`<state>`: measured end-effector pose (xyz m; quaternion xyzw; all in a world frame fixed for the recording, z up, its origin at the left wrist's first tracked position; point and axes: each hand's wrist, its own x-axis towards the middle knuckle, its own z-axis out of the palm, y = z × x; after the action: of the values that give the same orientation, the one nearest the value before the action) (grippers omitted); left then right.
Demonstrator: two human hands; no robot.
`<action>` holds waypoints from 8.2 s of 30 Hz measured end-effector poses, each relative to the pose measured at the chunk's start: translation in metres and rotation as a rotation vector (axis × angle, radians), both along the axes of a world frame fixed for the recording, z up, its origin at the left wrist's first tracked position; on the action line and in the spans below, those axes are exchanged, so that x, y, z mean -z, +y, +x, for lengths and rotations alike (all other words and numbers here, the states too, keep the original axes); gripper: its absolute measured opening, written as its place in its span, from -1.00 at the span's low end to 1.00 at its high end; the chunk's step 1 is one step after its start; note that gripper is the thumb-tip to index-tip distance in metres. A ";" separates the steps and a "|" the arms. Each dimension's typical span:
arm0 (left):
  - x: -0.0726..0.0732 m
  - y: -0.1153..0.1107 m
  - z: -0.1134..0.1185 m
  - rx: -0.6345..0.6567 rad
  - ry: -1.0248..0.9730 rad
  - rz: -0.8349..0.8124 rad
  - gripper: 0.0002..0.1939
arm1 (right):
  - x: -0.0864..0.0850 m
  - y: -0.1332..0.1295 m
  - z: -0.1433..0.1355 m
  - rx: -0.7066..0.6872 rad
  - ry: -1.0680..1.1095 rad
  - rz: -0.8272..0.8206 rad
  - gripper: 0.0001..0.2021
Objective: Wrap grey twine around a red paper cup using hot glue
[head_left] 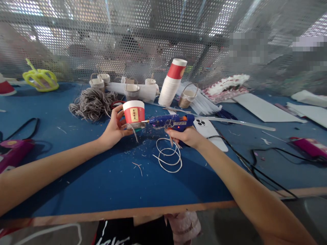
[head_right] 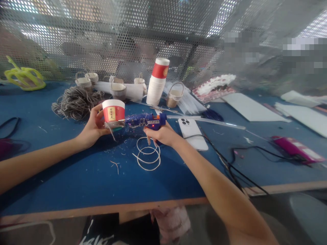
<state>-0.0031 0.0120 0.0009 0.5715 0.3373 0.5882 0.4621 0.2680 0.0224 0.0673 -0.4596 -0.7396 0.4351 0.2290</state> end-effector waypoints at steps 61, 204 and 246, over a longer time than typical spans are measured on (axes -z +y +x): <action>0.001 -0.003 0.004 -0.220 0.091 0.113 -0.15 | -0.009 0.011 0.016 0.005 -0.398 0.554 -0.49; -0.008 -0.001 -0.007 0.493 0.006 -0.039 -0.15 | 0.000 -0.031 -0.023 -0.289 0.410 0.670 -0.79; -0.010 -0.003 -0.008 0.476 -0.018 -0.071 -0.14 | 0.006 -0.029 -0.028 -0.242 0.383 0.727 -0.67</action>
<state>-0.0109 0.0088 0.0107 0.6130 0.2096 0.4555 0.6106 0.2404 -0.0062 0.0612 -0.1699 -0.8376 0.2475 0.4565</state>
